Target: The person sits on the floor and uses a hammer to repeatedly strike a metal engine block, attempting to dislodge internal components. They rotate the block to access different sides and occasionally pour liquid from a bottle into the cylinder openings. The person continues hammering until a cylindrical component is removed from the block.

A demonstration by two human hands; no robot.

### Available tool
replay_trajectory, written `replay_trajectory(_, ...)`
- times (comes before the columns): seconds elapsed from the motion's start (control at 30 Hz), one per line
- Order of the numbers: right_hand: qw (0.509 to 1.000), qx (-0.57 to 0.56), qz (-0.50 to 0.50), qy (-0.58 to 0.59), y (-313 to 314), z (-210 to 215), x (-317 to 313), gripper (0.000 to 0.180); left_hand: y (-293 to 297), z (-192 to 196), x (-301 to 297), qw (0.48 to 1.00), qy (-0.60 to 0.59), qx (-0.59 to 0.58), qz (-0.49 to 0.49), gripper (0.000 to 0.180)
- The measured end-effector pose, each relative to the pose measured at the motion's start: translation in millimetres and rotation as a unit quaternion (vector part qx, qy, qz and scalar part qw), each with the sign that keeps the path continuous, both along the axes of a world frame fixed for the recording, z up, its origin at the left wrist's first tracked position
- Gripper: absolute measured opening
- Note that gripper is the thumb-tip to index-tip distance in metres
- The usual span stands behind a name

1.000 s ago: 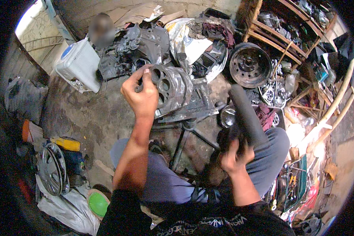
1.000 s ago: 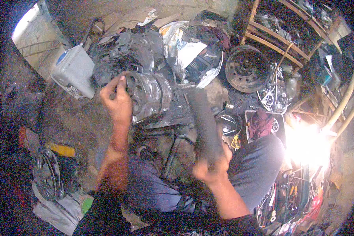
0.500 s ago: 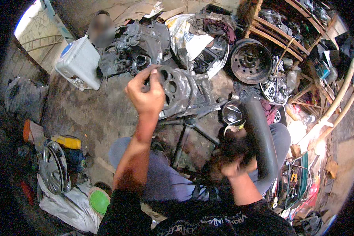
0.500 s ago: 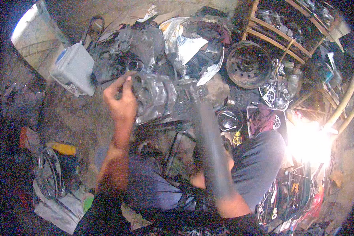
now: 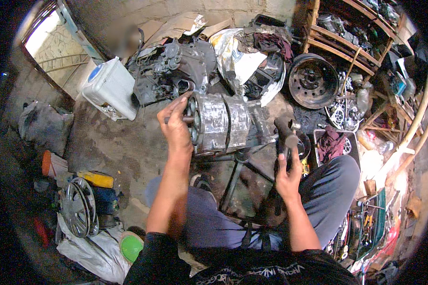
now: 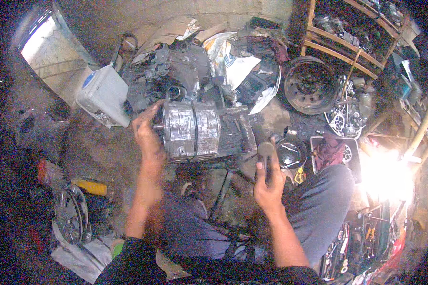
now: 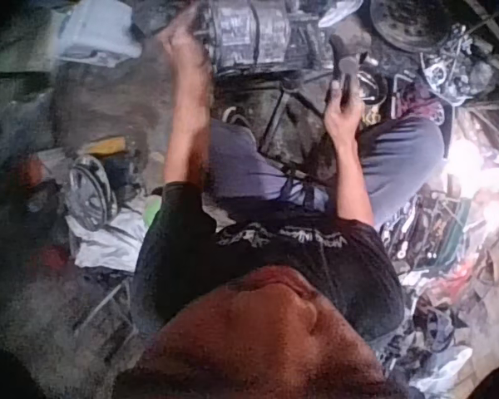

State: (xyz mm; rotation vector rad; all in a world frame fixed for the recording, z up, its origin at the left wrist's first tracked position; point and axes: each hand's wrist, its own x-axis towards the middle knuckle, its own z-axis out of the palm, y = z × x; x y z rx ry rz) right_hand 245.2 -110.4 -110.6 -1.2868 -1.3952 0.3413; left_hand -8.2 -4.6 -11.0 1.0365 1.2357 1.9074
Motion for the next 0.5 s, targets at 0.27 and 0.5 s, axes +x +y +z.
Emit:
replay_trajectory(0.27,0.991,-0.121,0.019,0.061,-14,-2,1,0.037,8,-5,8,0.982,-0.143,-0.032,-0.116,0.031)
replay_trajectory(0.5,0.987,-0.082,0.021,0.136,-9,5,-8,0.057,5,-14,14,0.939,-0.254,-0.074,-0.221,0.029)
